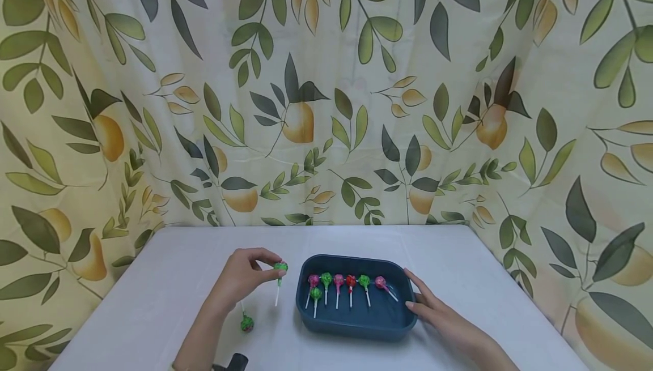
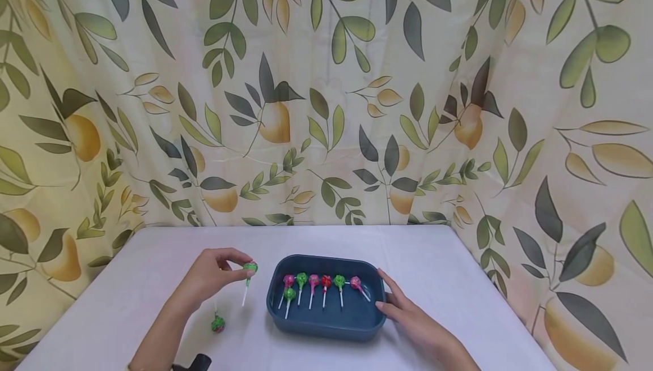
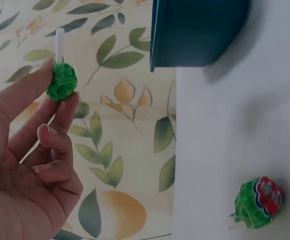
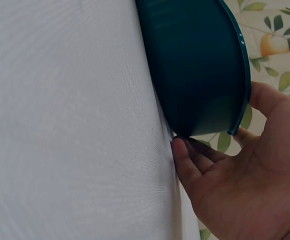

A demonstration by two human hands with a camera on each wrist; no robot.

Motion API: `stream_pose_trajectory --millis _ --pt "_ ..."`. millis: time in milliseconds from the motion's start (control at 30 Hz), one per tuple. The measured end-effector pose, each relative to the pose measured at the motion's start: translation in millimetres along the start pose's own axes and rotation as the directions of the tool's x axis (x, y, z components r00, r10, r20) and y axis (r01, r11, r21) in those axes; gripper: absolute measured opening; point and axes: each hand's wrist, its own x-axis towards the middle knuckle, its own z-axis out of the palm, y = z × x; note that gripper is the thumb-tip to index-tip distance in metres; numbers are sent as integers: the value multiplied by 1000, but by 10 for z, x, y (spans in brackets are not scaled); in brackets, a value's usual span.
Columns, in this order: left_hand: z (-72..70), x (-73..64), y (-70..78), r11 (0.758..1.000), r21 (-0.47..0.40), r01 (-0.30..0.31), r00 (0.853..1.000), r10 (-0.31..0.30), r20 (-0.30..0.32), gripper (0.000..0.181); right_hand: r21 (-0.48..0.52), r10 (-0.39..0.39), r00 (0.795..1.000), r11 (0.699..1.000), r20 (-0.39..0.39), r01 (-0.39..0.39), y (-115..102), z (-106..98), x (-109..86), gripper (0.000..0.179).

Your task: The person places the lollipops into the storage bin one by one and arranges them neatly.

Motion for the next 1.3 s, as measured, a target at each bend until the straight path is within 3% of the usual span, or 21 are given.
stream_pose_trajectory --millis 767,1100,1300 --pt "505 162 68 997 -72 -34 996 39 81 20 -12 -6 1000 1000 0 6 -8 1 -5 77" --pt "772 187 32 996 -63 -58 994 64 85 15 -3 1 1000 1000 2 -1 -15 4 -6 76" --pt "890 185 30 993 -45 -109 991 112 71 18 -7 9 1000 1000 -3 -9 -7 0 -2 76"
